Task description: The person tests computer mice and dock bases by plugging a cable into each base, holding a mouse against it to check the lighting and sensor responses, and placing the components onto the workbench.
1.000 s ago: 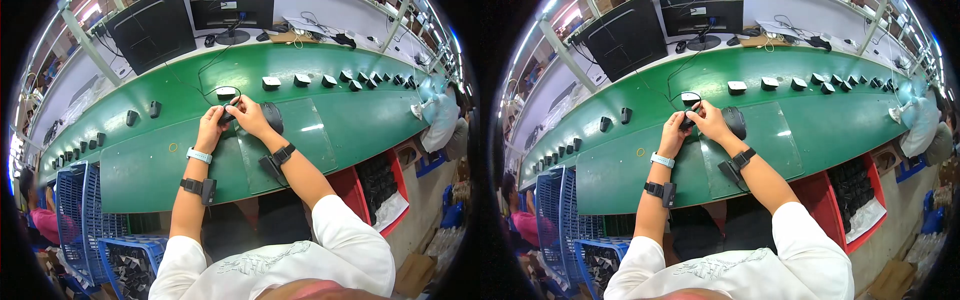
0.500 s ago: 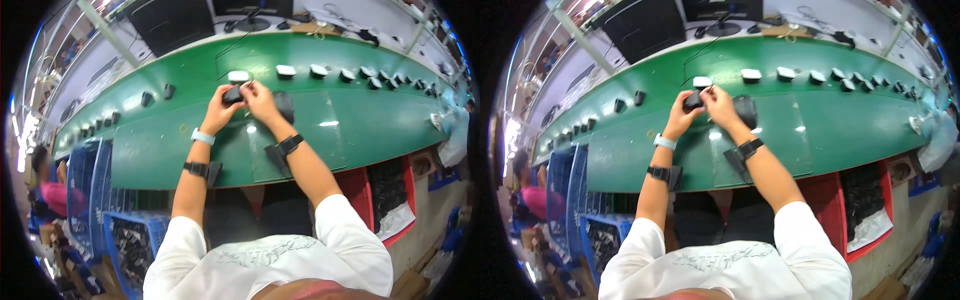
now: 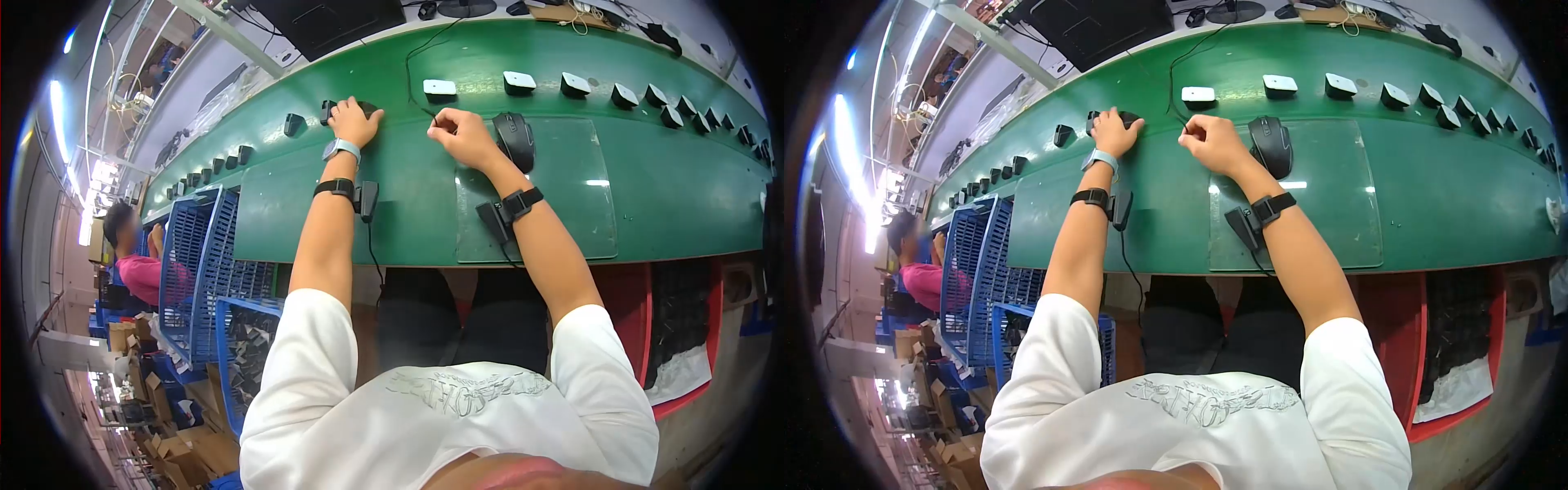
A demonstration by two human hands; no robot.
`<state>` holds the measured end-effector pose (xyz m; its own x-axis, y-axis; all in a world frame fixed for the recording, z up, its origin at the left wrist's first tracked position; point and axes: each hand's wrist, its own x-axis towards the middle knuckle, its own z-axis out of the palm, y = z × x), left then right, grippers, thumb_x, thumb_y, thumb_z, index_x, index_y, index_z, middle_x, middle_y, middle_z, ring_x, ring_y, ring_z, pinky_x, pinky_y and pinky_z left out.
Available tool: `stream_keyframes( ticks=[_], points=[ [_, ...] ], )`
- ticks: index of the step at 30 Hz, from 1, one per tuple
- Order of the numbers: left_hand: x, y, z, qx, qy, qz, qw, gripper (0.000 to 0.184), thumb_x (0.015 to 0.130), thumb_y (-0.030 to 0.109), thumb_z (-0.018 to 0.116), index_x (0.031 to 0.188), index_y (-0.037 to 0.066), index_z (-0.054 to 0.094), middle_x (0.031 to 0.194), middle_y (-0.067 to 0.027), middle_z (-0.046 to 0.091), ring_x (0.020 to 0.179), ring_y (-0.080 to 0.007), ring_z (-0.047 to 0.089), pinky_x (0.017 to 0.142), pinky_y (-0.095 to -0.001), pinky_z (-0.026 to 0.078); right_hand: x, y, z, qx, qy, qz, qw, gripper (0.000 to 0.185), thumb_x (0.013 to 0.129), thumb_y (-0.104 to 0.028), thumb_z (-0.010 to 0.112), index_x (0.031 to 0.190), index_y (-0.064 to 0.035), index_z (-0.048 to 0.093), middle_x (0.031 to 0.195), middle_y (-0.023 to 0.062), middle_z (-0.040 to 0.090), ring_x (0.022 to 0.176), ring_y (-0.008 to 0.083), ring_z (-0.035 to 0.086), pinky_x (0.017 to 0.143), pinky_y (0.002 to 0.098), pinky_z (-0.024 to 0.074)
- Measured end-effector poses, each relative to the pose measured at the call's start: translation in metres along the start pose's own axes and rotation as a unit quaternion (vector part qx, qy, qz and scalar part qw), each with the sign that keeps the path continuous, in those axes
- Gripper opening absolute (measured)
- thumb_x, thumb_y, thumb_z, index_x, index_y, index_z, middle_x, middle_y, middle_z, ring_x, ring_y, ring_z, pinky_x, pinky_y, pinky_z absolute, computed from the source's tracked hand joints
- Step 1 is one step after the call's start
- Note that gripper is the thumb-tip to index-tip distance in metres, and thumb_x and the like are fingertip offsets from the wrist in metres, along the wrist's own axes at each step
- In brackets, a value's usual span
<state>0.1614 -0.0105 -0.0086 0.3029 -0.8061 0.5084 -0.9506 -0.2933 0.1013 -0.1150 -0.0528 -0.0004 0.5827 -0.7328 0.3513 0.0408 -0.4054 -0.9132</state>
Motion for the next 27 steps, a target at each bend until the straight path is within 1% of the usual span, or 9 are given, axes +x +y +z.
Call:
stream_keyframes(
  ticks=[2,7,10,12,13,16,19,22,27],
  points=[
    [0.010,0.009,0.000,0.075,0.105,0.023,0.991,0.046,0.083,0.041,0.072,0.107,0.001,0.069,0.107,-0.0202,0.066,0.102,-0.0406,0.062,0.093,-0.0479,0.050,0.000,-0.002,0.000,0.004,0.017,-0.008,1.000,0.013,0.093,-0.012,0.069,0.092,-0.0003,0.065,0.073,-0.0031,0.060,0.064,0.0069,0.050,0.060,0.0252,0.0425],
    [0.021,0.080,-0.008,0.041,0.030,0.042,0.998,0.024,0.075,0.024,0.067,0.087,0.004,0.072,0.092,-0.0181,0.070,0.096,-0.0383,0.065,0.088,-0.0473,0.052,0.009,-0.001,-0.006,0.197,0.129,0.012,0.972,0.008,0.094,-0.009,0.068,0.095,-0.0011,0.066,0.075,-0.0010,0.062,0.066,0.0072,0.054,0.061,0.0230,0.0450],
    [0.026,0.099,0.001,-0.136,-0.009,-0.070,0.988,0.024,0.072,0.024,0.066,0.083,0.005,0.075,0.087,-0.0178,0.071,0.091,-0.0372,0.067,0.086,-0.0453,0.054,0.012,-0.002,-0.014,0.270,0.170,0.025,0.947,0.009,0.095,-0.010,0.069,0.096,-0.0008,0.067,0.080,0.0021,0.067,0.072,0.0079,0.062,0.064,0.0224,0.0502],
    [0.027,0.101,0.004,-0.094,-0.159,-0.130,0.974,0.031,0.072,0.027,0.066,0.089,0.004,0.077,0.088,-0.0181,0.072,0.086,-0.0372,0.069,0.085,-0.0424,0.055,0.015,-0.002,-0.016,0.326,0.218,-0.001,0.920,0.009,0.094,-0.008,0.070,0.097,-0.0001,0.067,0.085,0.0032,0.068,0.074,0.0092,0.063,0.065,0.0238,0.0513],
    [0.026,0.095,0.014,-0.127,-0.143,-0.121,0.974,0.048,0.071,0.030,0.069,0.112,0.005,0.073,0.103,-0.0186,0.072,0.100,-0.0377,0.066,0.092,-0.0433,0.053,0.015,-0.002,-0.018,0.334,0.211,0.002,0.918,0.009,0.095,-0.007,0.069,0.099,0.0007,0.068,0.089,0.0050,0.069,0.077,0.0107,0.065,0.067,0.0241,0.0520],
    [0.025,0.091,0.044,-0.119,0.006,-0.032,0.992,0.064,0.071,0.035,0.075,0.127,0.006,0.064,0.122,-0.0167,0.067,0.118,-0.0382,0.058,0.102,-0.0466,0.046,0.015,-0.001,-0.019,0.325,0.186,0.013,0.927,0.012,0.097,-0.008,0.068,0.105,0.0005,0.068,0.095,0.0061,0.070,0.083,0.0134,0.066,0.075,0.0257,0.0536],
    [0.031,0.093,0.043,-0.155,-0.119,0.004,0.981,0.072,0.073,0.040,0.081,0.133,0.008,0.059,0.133,-0.0135,0.062,0.129,-0.0384,0.048,0.107,-0.0490,0.040,0.015,0.006,-0.015,0.292,0.179,0.014,0.939,0.013,0.097,-0.008,0.067,0.107,0.0004,0.069,0.097,0.0062,0.071,0.087,0.0136,0.067,0.080,0.0271,0.0542],
    [0.029,0.095,0.038,-0.183,-0.054,0.050,0.980,0.066,0.075,0.041,0.083,0.128,0.008,0.062,0.129,-0.0122,0.063,0.129,-0.0366,0.048,0.107,-0.0484,0.039,0.018,0.012,-0.011,0.246,0.202,0.001,0.948,0.012,0.098,-0.008,0.066,0.106,0.0001,0.069,0.099,0.0059,0.071,0.089,0.0138,0.068,0.083,0.0274,0.0539],
    [-0.002,0.105,0.000,-0.403,-0.014,0.125,0.907,0.047,0.076,0.029,0.086,0.103,0.001,0.060,0.100,-0.0167,0.070,0.087,-0.0283,0.068,0.076,-0.0384,0.054,0.019,0.017,-0.017,0.247,0.204,0.007,0.947,0.013,0.100,-0.008,0.064,0.108,0.0009,0.068,0.100,0.0061,0.070,0.093,0.0157,0.068,0.090,0.0289,0.0551]
  ],
)
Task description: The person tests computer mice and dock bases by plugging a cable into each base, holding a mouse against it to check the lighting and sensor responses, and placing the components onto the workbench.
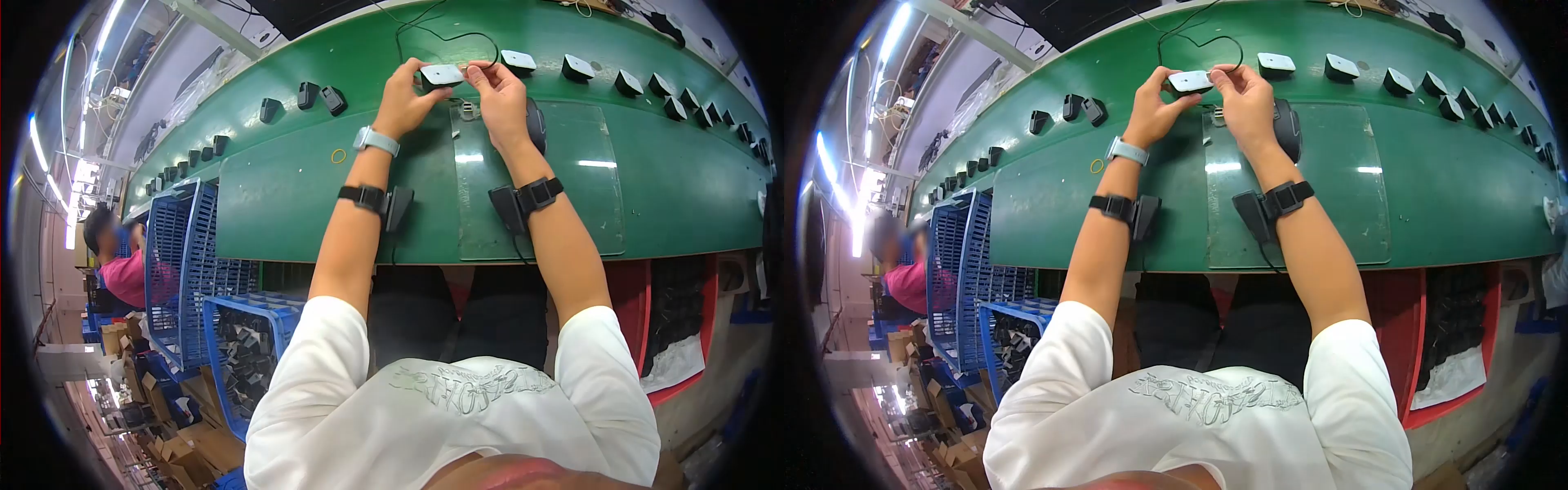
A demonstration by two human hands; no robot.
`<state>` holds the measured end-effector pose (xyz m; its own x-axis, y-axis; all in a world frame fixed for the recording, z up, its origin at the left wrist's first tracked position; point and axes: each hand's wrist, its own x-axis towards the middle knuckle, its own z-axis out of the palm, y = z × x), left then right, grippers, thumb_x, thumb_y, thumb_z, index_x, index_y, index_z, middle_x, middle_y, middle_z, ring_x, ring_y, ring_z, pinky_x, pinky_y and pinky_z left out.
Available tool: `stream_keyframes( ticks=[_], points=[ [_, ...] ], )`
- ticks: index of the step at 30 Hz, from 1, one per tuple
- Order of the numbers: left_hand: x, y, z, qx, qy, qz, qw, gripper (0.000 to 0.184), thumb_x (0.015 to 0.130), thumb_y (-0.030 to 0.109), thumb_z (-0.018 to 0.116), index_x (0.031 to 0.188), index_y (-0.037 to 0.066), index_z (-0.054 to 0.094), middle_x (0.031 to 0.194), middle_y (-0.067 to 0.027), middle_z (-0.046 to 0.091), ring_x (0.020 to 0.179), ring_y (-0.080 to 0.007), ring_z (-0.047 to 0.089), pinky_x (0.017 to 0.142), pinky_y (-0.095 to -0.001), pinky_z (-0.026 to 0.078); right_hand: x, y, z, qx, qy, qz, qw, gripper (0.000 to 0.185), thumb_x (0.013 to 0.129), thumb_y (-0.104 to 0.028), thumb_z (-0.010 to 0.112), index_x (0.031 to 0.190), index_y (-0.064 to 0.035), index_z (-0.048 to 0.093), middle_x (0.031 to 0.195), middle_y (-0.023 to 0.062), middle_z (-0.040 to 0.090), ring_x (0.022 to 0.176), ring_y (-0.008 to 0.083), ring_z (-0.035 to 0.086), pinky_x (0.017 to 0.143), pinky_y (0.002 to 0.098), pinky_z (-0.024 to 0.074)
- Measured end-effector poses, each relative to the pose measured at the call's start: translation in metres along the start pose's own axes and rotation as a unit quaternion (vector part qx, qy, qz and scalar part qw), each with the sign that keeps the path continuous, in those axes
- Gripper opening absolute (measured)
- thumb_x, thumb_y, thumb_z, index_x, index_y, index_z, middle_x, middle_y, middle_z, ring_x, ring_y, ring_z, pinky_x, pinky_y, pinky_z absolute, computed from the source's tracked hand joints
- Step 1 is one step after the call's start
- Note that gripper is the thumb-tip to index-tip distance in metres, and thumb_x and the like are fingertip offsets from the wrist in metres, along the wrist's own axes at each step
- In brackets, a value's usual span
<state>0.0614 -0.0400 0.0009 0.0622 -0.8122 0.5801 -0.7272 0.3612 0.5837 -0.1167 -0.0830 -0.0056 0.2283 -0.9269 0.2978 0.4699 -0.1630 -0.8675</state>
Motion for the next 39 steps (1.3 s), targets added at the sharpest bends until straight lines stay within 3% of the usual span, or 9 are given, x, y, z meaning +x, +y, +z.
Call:
stream_keyframes(
  ticks=[4,8,24,29,31,32,35,37,39],
  points=[
    [-0.023,0.025,-0.001,-0.230,0.039,-0.118,0.965,0.040,0.083,0.014,0.083,0.107,-0.002,0.054,0.099,-0.0131,0.070,0.097,-0.0153,0.068,0.080,-0.0307,0.057,-0.010,-0.009,0.005,0.106,-0.073,0.089,0.988,0.018,0.102,-0.013,0.061,0.110,0.0022,0.066,0.105,0.0075,0.069,0.097,0.0170,0.067,0.096,0.0349,0.0569],
    [-0.030,0.032,0.001,-0.257,0.110,-0.032,0.960,0.045,0.079,0.010,0.084,0.112,0.000,0.054,0.101,-0.0112,0.071,0.098,-0.0175,0.069,0.080,-0.0303,0.057,-0.011,-0.012,0.002,0.108,-0.087,0.100,0.985,0.018,0.102,-0.013,0.061,0.111,0.0019,0.067,0.106,0.0074,0.068,0.097,0.0168,0.066,0.095,0.0374,0.0584],
    [-0.038,0.043,-0.004,-0.140,0.065,0.046,0.987,0.047,0.072,-0.007,0.075,0.116,0.001,0.058,0.105,-0.0145,0.069,0.097,-0.0288,0.070,0.086,-0.0349,0.056,-0.011,-0.012,-0.001,-0.162,-0.094,0.015,0.982,0.013,0.096,-0.007,0.067,0.100,0.0053,0.068,0.090,0.0100,0.072,0.079,0.0145,0.070,0.072,0.0283,0.0588],
    [-0.037,0.044,-0.001,-0.152,0.078,0.014,0.985,0.056,0.071,-0.003,0.082,0.121,0.002,0.058,0.113,-0.0145,0.068,0.104,-0.0271,0.068,0.090,-0.0338,0.054,-0.009,-0.035,-0.006,-0.300,-0.113,0.013,0.947,0.018,0.094,-0.014,0.071,0.105,0.0006,0.068,0.098,0.0095,0.071,0.089,0.0184,0.068,0.079,0.0325,0.0547],
    [-0.034,0.042,0.002,-0.175,0.075,-0.013,0.982,0.060,0.072,0.000,0.085,0.125,0.002,0.057,0.115,-0.0135,0.066,0.105,-0.0248,0.067,0.090,-0.0336,0.054,-0.009,-0.053,-0.009,-0.607,-0.114,-0.242,0.748,0.042,0.086,-0.028,0.078,0.117,-0.0026,0.064,0.116,0.0123,0.067,0.113,0.0285,0.061,0.094,0.0414,0.0499],
    [-0.032,0.038,0.001,-0.119,0.103,-0.016,0.987,0.063,0.072,0.002,0.085,0.127,0.001,0.055,0.113,-0.0121,0.066,0.102,-0.0238,0.067,0.089,-0.0335,0.055,-0.018,-0.061,-0.012,-0.655,-0.092,-0.155,0.733,0.065,0.079,-0.039,0.081,0.130,-0.0059,0.057,0.136,0.0146,0.055,0.129,0.0363,0.047,0.104,0.0478,0.0424],
    [-0.033,0.015,-0.005,-0.080,0.098,-0.067,0.990,0.062,0.078,0.008,0.084,0.129,0.002,0.050,0.105,-0.0098,0.064,0.091,-0.0211,0.068,0.080,-0.0335,0.058,-0.025,-0.087,-0.030,-0.772,-0.163,0.074,0.610,0.067,0.083,-0.034,0.078,0.138,-0.0080,0.050,0.147,0.0163,0.044,0.129,0.0383,0.048,0.104,0.0477,0.0441],
    [-0.034,0.015,-0.011,-0.426,0.063,-0.286,0.856,0.051,0.085,0.009,0.080,0.126,0.004,0.049,0.102,-0.0103,0.063,0.084,-0.0202,0.068,0.071,-0.0319,0.057,-0.016,-0.076,-0.040,-0.757,-0.170,0.069,0.627,0.064,0.084,-0.030,0.076,0.138,-0.0074,0.051,0.145,0.0171,0.047,0.128,0.0383,0.050,0.105,0.0461,0.0445],
    [-0.032,0.016,-0.008,-0.455,0.066,-0.271,0.845,0.040,0.092,0.008,0.073,0.122,0.005,0.048,0.100,-0.0116,0.063,0.080,-0.0196,0.068,0.064,-0.0311,0.055,-0.005,-0.062,-0.046,-0.745,-0.182,0.069,0.639,0.061,0.085,-0.025,0.075,0.138,-0.0068,0.052,0.143,0.0178,0.049,0.126,0.0383,0.052,0.105,0.0445,0.0448]
  ],
)
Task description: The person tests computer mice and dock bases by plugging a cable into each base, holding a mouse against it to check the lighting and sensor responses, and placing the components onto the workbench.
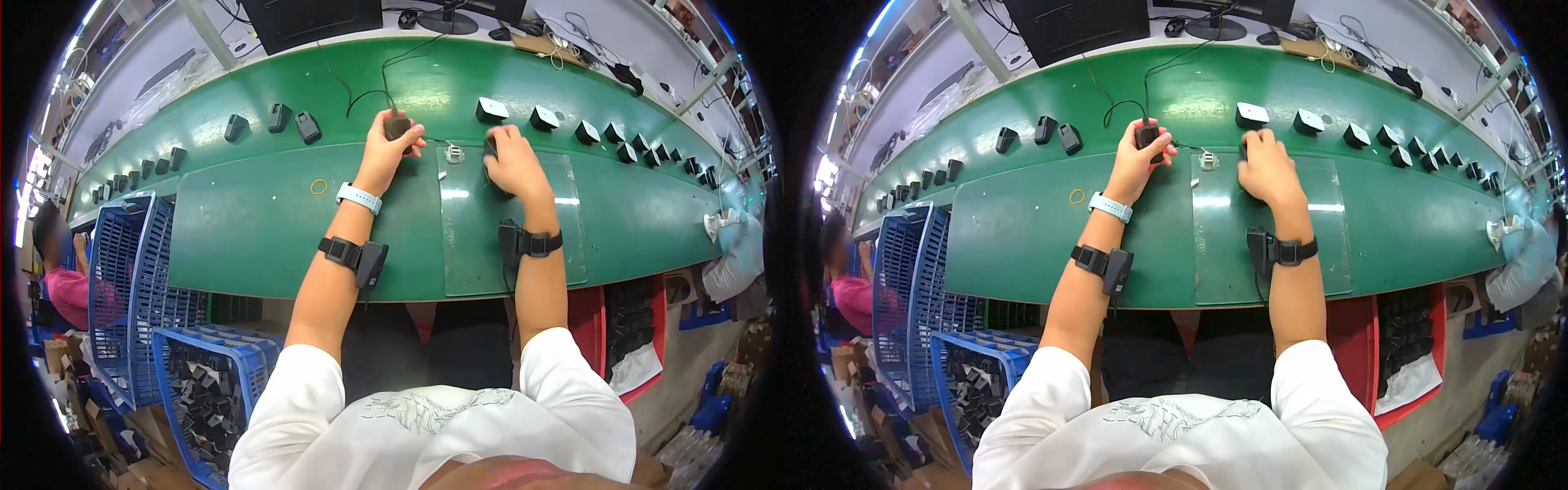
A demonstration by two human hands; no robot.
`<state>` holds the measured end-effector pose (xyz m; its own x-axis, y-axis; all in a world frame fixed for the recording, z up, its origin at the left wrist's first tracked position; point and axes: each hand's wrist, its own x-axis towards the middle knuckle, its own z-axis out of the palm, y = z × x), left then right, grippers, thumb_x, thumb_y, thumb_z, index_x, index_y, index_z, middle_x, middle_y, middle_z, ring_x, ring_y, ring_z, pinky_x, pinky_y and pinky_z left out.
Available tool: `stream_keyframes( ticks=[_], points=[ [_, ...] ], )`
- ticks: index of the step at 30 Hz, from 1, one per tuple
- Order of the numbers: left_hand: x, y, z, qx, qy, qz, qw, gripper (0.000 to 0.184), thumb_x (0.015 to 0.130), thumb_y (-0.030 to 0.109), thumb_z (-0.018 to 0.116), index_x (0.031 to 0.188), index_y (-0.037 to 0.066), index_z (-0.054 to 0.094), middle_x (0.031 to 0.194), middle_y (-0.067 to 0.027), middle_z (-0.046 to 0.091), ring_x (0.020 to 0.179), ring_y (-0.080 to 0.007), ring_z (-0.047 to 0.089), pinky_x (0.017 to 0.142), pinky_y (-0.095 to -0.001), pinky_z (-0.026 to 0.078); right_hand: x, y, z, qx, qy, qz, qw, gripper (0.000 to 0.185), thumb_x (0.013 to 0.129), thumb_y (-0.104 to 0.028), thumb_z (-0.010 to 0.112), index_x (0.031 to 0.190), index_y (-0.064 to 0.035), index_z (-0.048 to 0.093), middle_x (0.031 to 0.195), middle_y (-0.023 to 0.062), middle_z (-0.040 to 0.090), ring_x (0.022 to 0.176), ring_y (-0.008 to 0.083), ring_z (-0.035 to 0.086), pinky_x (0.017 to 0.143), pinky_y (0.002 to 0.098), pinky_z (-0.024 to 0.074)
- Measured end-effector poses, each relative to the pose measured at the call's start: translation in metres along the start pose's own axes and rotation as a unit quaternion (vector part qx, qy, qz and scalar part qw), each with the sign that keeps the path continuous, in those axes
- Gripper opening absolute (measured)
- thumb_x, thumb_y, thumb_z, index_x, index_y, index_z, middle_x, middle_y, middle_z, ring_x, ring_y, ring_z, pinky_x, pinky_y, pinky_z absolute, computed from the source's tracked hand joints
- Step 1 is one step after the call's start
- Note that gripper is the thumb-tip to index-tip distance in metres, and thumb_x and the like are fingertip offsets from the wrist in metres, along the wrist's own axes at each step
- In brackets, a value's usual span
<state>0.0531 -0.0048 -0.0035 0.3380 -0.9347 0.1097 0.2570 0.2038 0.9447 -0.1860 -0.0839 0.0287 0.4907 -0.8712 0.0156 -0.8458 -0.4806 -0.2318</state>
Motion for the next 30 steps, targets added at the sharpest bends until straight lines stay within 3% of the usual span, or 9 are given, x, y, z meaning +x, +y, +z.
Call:
stream_keyframes(
  ticks=[2,4,6,9,13,19,25,28,30],
  points=[
    [0.000,0.000,0.001,-0.055,-0.039,-0.046,0.997,0.035,0.096,0.011,0.068,0.122,0.004,0.047,0.099,-0.0123,0.062,0.077,-0.0201,0.067,0.062,-0.0302,0.054,0.011,-0.001,0.012,0.214,0.152,-0.082,0.961,0.049,0.088,-0.015,0.070,0.134,-0.0051,0.056,0.132,0.0161,0.058,0.118,0.0312,0.059,0.102,0.0372,0.0468],
    [-0.001,-0.005,-0.002,-0.160,-0.095,-0.093,0.978,0.034,0.106,0.029,0.051,0.126,0.002,0.046,0.099,-0.0133,0.062,0.078,-0.0258,0.065,0.070,-0.0374,0.055,0.020,-0.019,0.013,0.514,0.155,-0.105,0.837,0.040,0.092,-0.009,0.061,0.131,-0.0027,0.058,0.120,0.0106,0.061,0.107,0.0150,0.060,0.094,0.0271,0.0481],
    [0.000,-0.007,0.000,-0.252,-0.152,-0.110,0.949,0.041,0.108,0.032,0.046,0.136,0.002,0.043,0.104,-0.0164,0.064,0.090,-0.0321,0.067,0.080,-0.0431,0.057,0.014,-0.037,0.011,0.613,0.159,-0.107,0.766,0.039,0.094,-0.011,0.055,0.132,-0.0009,0.055,0.122,0.0136,0.061,0.105,0.0174,0.063,0.091,0.0284,0.0512],
    [-0.012,0.009,0.013,-0.204,-0.186,-0.119,0.954,0.044,0.107,0.025,0.050,0.143,0.001,0.040,0.112,-0.0185,0.065,0.103,-0.0352,0.068,0.087,-0.0454,0.058,0.020,-0.040,0.023,0.673,0.180,-0.110,0.709,0.041,0.095,-0.010,0.047,0.134,-0.0006,0.049,0.122,0.0156,0.061,0.103,0.0194,0.064,0.088,0.0299,0.0538],
    [-0.014,0.003,0.026,-0.166,-0.166,-0.051,0.971,0.054,0.097,0.007,0.065,0.144,-0.003,0.041,0.119,-0.0162,0.065,0.102,-0.0257,0.069,0.090,-0.0409,0.060,0.022,-0.039,0.028,0.673,0.208,-0.108,0.701,0.042,0.094,-0.010,0.045,0.135,-0.0002,0.044,0.121,0.0171,0.059,0.103,0.0223,0.065,0.088,0.0316,0.0550],
    [-0.017,-0.003,0.032,-0.019,-0.112,-0.003,0.994,0.048,0.092,0.014,0.076,0.133,-0.002,0.056,0.110,-0.0095,0.069,0.096,-0.0158,0.068,0.085,-0.0294,0.057,0.017,-0.045,0.034,0.640,0.248,-0.116,0.718,0.043,0.093,-0.011,0.047,0.134,0.0014,0.042,0.121,0.0165,0.057,0.107,0.0216,0.061,0.096,0.0331,0.0511],
    [-0.022,0.000,0.035,-0.006,-0.103,-0.016,0.995,0.053,0.088,0.014,0.080,0.132,-0.001,0.056,0.106,-0.0067,0.070,0.093,-0.0124,0.067,0.083,-0.0262,0.054,0.008,-0.053,0.028,0.633,0.277,-0.129,0.711,0.047,0.091,-0.007,0.051,0.135,0.0009,0.039,0.132,0.0170,0.049,0.118,0.0219,0.054,0.104,0.0343,0.0452],
    [-0.018,-0.004,0.024,-0.032,-0.151,-0.052,0.987,0.059,0.087,0.008,0.079,0.138,-0.002,0.051,0.106,-0.0063,0.070,0.093,-0.0123,0.067,0.083,-0.0266,0.054,0.002,-0.057,0.024,0.637,0.267,-0.161,0.705,0.057,0.087,-0.005,0.058,0.139,-0.0012,0.034,0.136,0.0185,0.045,0.123,0.0247,0.051,0.107,0.0369,0.0429],
    [-0.014,-0.008,0.018,-0.035,-0.195,-0.080,0.977,0.063,0.086,0.004,0.078,0.141,-0.002,0.048,0.107,-0.0062,0.069,0.094,-0.0125,0.067,0.084,-0.0270,0.055,0.000,-0.059,0.020,0.476,0.348,-0.300,0.750,0.072,0.081,-0.001,0.065,0.142,-0.0039,0.028,0.135,0.0197,0.046,0.124,0.0277,0.051,0.109,0.0400,0.0418]
  ],
)
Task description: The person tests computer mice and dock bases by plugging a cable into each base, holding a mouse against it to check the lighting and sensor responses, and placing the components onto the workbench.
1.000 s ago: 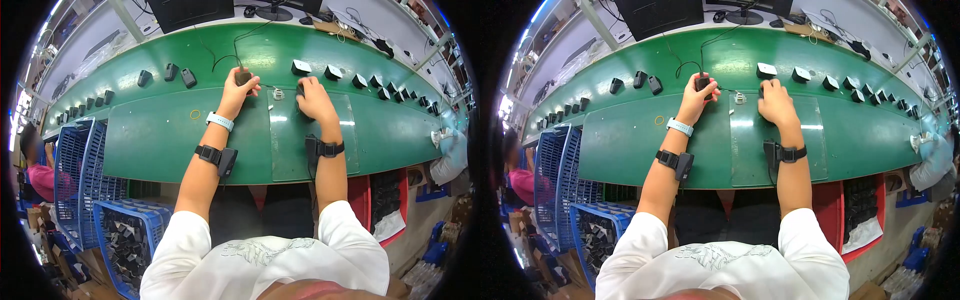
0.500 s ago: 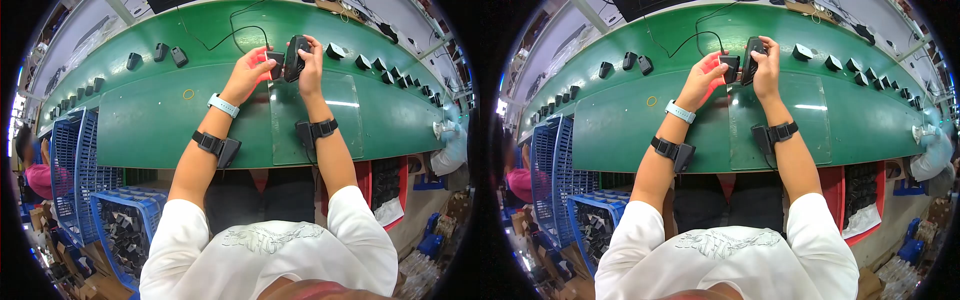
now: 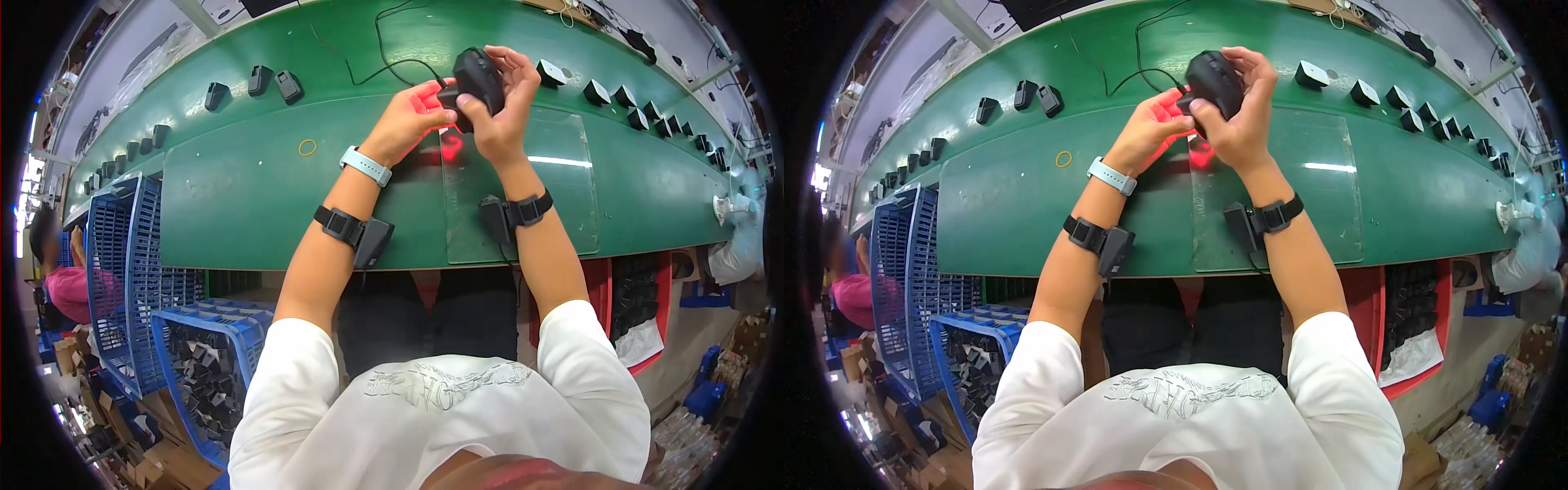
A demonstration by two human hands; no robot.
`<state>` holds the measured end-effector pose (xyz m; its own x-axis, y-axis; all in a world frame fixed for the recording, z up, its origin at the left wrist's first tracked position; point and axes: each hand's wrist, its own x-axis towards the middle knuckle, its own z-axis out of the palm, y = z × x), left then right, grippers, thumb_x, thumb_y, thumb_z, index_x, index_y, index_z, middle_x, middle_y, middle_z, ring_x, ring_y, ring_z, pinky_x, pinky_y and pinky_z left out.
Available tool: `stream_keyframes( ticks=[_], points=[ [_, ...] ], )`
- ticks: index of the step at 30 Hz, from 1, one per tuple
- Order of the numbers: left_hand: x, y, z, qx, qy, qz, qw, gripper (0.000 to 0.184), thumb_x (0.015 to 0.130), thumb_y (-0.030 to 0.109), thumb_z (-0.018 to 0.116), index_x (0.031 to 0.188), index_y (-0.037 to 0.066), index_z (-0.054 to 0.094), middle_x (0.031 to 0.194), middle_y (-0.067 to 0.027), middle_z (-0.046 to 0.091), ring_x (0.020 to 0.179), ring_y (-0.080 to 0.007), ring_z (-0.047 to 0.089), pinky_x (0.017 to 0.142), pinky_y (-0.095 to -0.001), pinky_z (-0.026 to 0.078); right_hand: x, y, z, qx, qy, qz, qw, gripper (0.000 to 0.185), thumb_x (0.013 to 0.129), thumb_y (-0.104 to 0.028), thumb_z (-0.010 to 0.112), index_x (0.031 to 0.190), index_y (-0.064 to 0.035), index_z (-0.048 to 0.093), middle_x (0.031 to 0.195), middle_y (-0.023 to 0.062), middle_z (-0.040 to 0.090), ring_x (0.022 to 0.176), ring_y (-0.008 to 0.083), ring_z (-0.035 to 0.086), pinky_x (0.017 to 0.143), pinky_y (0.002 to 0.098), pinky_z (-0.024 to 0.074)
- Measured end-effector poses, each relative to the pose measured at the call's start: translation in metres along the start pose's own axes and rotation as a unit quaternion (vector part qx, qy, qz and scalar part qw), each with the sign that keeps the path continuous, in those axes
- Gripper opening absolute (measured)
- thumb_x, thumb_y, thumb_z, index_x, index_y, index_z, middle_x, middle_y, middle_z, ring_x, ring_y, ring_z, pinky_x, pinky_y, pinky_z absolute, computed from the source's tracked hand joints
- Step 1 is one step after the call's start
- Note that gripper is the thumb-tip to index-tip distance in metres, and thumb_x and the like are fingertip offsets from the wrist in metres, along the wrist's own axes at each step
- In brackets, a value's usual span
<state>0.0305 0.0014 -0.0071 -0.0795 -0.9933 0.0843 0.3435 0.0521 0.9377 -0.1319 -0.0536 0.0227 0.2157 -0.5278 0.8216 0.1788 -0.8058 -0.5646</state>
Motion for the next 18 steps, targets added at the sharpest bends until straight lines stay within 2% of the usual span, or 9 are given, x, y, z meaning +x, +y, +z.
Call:
stream_keyframes(
  ticks=[1,5,9,18],
  points=[
    [0.000,-0.002,-0.003,-0.029,-0.014,-0.001,0.999,0.066,0.086,0.002,0.077,0.143,-0.003,0.045,0.109,-0.0064,0.069,0.095,-0.0129,0.067,0.086,-0.0280,0.055,0.001,-0.003,-0.002,-0.021,-0.020,-0.022,0.999,0.083,0.074,0.000,0.072,0.142,-0.0055,0.026,0.134,0.0211,0.047,0.122,0.0307,0.053,0.109,0.0426,0.0425],
    [-0.008,0.011,0.005,-0.074,-0.050,0.018,0.996,0.068,0.084,-0.001,0.077,0.143,-0.004,0.044,0.122,-0.0088,0.066,0.105,-0.0157,0.065,0.095,-0.0324,0.055,0.000,-0.009,0.001,-0.022,-0.040,-0.087,0.995,0.089,0.070,0.001,0.077,0.142,-0.0073,0.025,0.133,0.0228,0.049,0.121,0.0318,0.055,0.105,0.0445,0.0457],
    [-0.009,0.013,0.006,-0.062,-0.053,0.019,0.996,0.064,0.082,-0.002,0.077,0.140,-0.005,0.048,0.128,-0.0102,0.064,0.112,-0.0179,0.063,0.101,-0.0351,0.053,0.001,-0.011,0.000,-0.022,-0.039,-0.083,0.996,0.088,0.071,0.000,0.077,0.142,-0.0067,0.025,0.132,0.0220,0.050,0.120,0.0313,0.056,0.105,0.0439,0.0454],
    [-0.005,0.005,-0.001,-0.053,-0.071,0.003,0.996,0.061,0.078,-0.003,0.079,0.134,-0.003,0.054,0.124,-0.0091,0.066,0.111,-0.0175,0.064,0.102,-0.0350,0.052,0.002,-0.015,-0.004,-0.031,-0.046,-0.022,0.998,0.079,0.072,0.002,0.076,0.139,-0.0014,0.034,0.130,0.0188,0.052,0.118,0.0269,0.056,0.105,0.0397,0.0452]
  ],
)
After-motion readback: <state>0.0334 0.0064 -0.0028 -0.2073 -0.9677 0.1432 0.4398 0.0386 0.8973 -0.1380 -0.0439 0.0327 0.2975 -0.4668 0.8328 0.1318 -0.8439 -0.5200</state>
